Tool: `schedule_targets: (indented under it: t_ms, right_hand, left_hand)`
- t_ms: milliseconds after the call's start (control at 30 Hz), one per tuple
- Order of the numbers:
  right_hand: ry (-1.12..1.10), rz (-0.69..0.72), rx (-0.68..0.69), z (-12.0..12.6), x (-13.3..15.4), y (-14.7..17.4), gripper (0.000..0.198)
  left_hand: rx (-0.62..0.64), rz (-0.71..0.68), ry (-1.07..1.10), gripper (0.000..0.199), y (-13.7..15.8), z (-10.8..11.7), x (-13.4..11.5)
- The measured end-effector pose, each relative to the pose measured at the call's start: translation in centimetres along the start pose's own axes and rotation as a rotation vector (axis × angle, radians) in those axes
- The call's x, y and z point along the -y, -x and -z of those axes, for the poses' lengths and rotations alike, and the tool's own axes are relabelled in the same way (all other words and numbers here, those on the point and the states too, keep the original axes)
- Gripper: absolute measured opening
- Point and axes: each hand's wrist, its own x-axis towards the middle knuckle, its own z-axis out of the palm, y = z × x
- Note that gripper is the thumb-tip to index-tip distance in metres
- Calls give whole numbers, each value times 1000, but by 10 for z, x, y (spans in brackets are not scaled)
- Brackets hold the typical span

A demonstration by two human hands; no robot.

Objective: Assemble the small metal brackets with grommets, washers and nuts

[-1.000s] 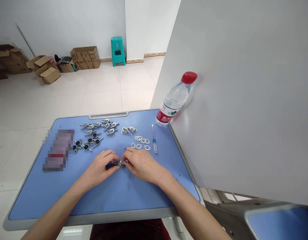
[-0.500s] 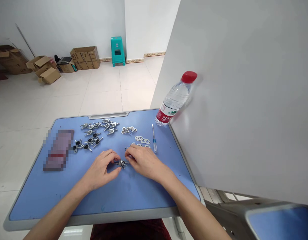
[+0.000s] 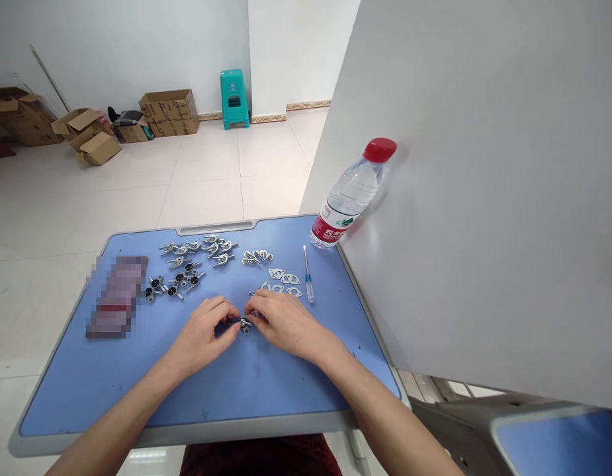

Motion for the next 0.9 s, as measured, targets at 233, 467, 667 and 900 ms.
schedule_targets:
  t_ms: [233, 467, 667, 900]
  right_hand:
    - [0, -8, -37, 0, -2, 1, 14]
    - [59, -69, -3, 2, -2, 4, 18]
    - [93, -52, 34, 0, -1, 5, 17]
    - [90, -30, 55, 0, -1, 7, 15]
  left_hand:
    - [-23, 6, 9, 16, 2, 2, 1]
    - [-33, -73, -89, 17, 2, -3, 1]
    - [-31, -83, -84, 11, 0, -7, -1]
    - [-26, -51, -56, 17, 1, -4, -3]
